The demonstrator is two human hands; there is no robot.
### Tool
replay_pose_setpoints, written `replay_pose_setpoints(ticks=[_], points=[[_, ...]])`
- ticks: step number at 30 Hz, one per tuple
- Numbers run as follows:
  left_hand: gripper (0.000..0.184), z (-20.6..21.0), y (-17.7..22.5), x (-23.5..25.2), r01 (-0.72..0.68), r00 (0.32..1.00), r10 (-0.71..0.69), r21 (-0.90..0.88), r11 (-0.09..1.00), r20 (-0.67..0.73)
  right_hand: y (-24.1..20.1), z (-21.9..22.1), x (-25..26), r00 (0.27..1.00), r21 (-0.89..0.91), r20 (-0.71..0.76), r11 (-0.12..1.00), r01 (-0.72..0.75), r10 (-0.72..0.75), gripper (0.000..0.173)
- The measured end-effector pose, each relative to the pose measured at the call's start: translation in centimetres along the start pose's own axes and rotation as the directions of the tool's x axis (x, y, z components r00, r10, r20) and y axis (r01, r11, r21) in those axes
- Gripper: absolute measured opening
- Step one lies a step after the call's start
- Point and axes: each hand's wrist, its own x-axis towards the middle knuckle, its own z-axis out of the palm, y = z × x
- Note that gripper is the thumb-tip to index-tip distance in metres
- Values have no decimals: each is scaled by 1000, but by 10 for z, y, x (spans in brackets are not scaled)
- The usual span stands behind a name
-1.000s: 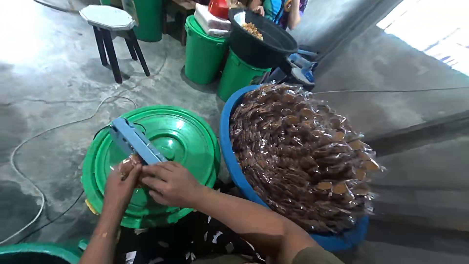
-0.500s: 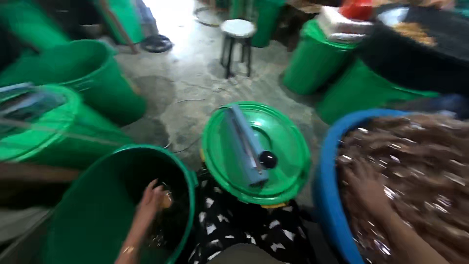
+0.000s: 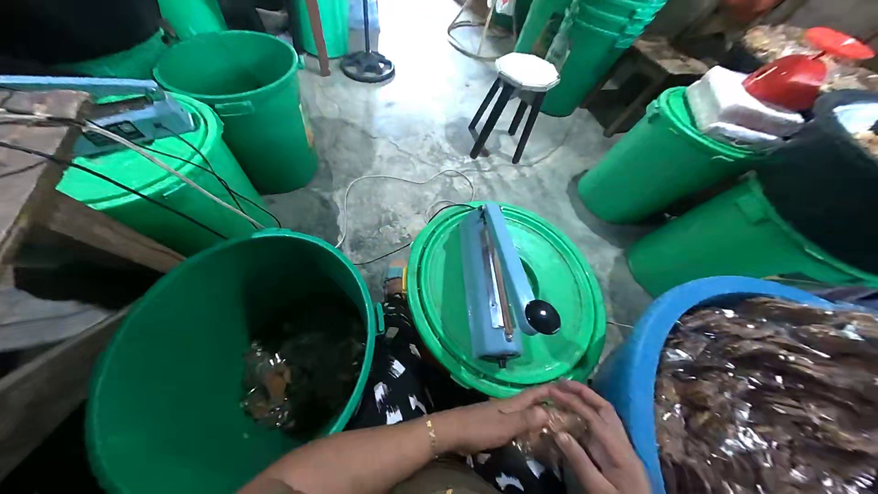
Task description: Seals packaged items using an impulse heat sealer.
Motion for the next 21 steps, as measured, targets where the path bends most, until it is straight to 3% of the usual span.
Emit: replay_pose_setpoints(ticks=[2, 4, 6, 9, 11, 14, 16, 18, 19, 21], points=[[62, -7, -11, 1, 81, 989, -98, -146, 986, -110, 0, 34, -2, 946, 281, -195, 939, -199, 259, 50], [61, -14, -18, -4, 87, 954, -136, -187, 979, -266, -1, 53, 3, 824, 575, -141, 723, -383, 549, 42], [60, -20, -22, -11, 85, 927, -144, -182, 980, -346, 12, 62, 10, 735, 663, -40, 568, -488, 677, 21], [57, -31, -16, -11, 106, 869, -125, -67, 992, -478, 30, 64, 45, 727, 450, -208, 724, -523, 654, 11], [61, -46, -15, 2, 131, 780, -61, 66, 989, -622, 31, 55, 82, 750, 262, -325, 817, -513, 575, 14], [64, -78, -18, 31, 182, 657, -22, 130, 975, -754, 24, 31, 136, 814, 181, -385, 900, -396, 436, 23], [65, -96, -12, 47, 181, 629, -28, 111, 977, -777, 0, 12, 160, 901, 38, -262, 936, -349, 346, 32], [64, -111, 1, 58, 193, 623, -21, 128, 973, -782, -28, 7, 172, 953, -321, 7, 904, -284, 302, 43], [63, -116, 7, 63, 215, 622, -21, 145, 966, -782, -40, 13, 175, 930, -521, 127, 821, -234, 346, 54], [63, -127, 13, 69, 260, 641, -33, 176, 950, -767, -42, 32, 174, 867, -750, 185, 637, -180, 464, 77]])
